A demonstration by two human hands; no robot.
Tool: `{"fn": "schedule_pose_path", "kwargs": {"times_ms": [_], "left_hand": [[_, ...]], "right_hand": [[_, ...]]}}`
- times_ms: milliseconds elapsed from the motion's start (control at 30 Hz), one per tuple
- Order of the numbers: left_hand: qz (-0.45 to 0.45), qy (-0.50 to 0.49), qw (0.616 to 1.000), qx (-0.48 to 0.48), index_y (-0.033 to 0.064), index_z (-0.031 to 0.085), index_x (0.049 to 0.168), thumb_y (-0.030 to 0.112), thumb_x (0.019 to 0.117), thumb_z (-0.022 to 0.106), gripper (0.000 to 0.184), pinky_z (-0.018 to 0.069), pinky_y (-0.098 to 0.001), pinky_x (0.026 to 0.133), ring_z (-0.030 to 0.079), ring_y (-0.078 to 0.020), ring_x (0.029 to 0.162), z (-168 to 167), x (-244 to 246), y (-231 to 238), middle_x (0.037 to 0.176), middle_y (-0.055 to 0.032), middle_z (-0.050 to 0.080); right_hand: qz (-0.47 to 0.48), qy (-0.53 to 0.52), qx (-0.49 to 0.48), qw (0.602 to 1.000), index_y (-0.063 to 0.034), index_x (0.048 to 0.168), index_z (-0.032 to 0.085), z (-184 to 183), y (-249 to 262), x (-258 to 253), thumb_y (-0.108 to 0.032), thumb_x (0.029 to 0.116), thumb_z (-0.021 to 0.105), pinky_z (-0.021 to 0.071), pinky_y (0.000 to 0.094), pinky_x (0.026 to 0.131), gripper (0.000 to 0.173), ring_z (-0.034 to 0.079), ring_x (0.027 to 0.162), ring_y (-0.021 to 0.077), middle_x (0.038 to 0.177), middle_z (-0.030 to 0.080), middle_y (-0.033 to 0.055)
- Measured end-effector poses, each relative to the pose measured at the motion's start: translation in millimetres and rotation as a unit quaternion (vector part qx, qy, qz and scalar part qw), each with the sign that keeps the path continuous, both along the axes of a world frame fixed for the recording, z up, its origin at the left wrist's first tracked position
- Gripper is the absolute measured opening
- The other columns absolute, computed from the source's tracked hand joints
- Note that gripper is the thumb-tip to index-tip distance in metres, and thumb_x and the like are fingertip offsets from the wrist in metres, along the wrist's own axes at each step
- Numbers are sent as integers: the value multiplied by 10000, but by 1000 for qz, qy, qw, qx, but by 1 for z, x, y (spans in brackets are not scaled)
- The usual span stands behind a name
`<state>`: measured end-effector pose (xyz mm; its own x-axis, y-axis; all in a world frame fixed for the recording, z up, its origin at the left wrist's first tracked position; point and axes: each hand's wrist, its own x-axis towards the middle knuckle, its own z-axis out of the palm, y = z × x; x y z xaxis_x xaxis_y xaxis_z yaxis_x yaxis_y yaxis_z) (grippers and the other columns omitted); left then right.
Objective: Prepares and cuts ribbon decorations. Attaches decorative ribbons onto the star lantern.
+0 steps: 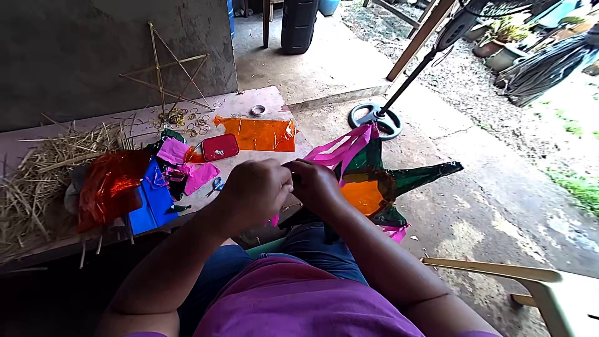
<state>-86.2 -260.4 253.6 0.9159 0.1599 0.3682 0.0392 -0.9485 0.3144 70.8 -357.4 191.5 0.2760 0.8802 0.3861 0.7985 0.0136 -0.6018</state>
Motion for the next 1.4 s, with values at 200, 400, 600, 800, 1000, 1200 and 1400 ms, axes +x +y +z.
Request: {"fn": "schedule_pose_path", "kwargs": {"times_ms": [200,400,600,800,1000,1200,1400], "left_hand": [[104,-45,992,63,49,728,776,108,888,660,143,504,-393,565,631,-228,629,-63,-12,-19,688,-78,611],[199,-10,972,127,23,733,765,73,828,714,82,492,-416,478,640,-287,555,-94,-4,-25,691,-148,637],[231,5,967,107,21,723,748,79,864,673,139,471,-421,445,643,-278,524,-100,-3,-24,600,-119,615],[237,233,942,-45,-37,716,1023,133,1022,496,278,552,-550,722,727,-398,903,-88,19,-41,910,-222,720],[201,148,856,-453,-20,662,1188,178,1119,384,348,561,-289,721,651,-111,709,-109,47,-27,865,-64,688],[224,7,811,-540,-26,654,1089,174,1108,449,287,510,-228,621,582,-50,600,-123,64,-18,796,-31,670],[138,265,870,-393,-28,654,1256,240,1080,528,344,587,-383,805,702,-197,800,-92,30,2,1034,-159,712]], "right_hand": [[5,12,-27,1000,-114,1052,754,-4,7,14,-214,986,684,572,431,694,139,673,764,175,911,698,38],[31,16,-44,998,-102,1049,755,-8,19,20,-211,985,690,573,486,746,142,694,826,211,956,720,59],[24,42,-59,997,-104,1041,762,-6,22,27,-206,976,709,572,459,756,132,688,818,196,957,724,56],[12,71,-83,994,-120,1011,762,-4,25,28,-214,964,723,565,466,729,112,684,776,173,912,734,31],[20,70,-55,996,-129,998,753,-8,20,31,-187,963,714,544,441,627,78,650,673,160,838,717,23],[13,65,-48,997,-106,1017,756,-6,17,33,-169,954,718,566,417,663,97,667,701,151,873,727,36],[17,66,-35,997,-98,1018,754,-2,11,37,-157,948,715,558,352,641,99,640,689,115,908,714,35]]}}
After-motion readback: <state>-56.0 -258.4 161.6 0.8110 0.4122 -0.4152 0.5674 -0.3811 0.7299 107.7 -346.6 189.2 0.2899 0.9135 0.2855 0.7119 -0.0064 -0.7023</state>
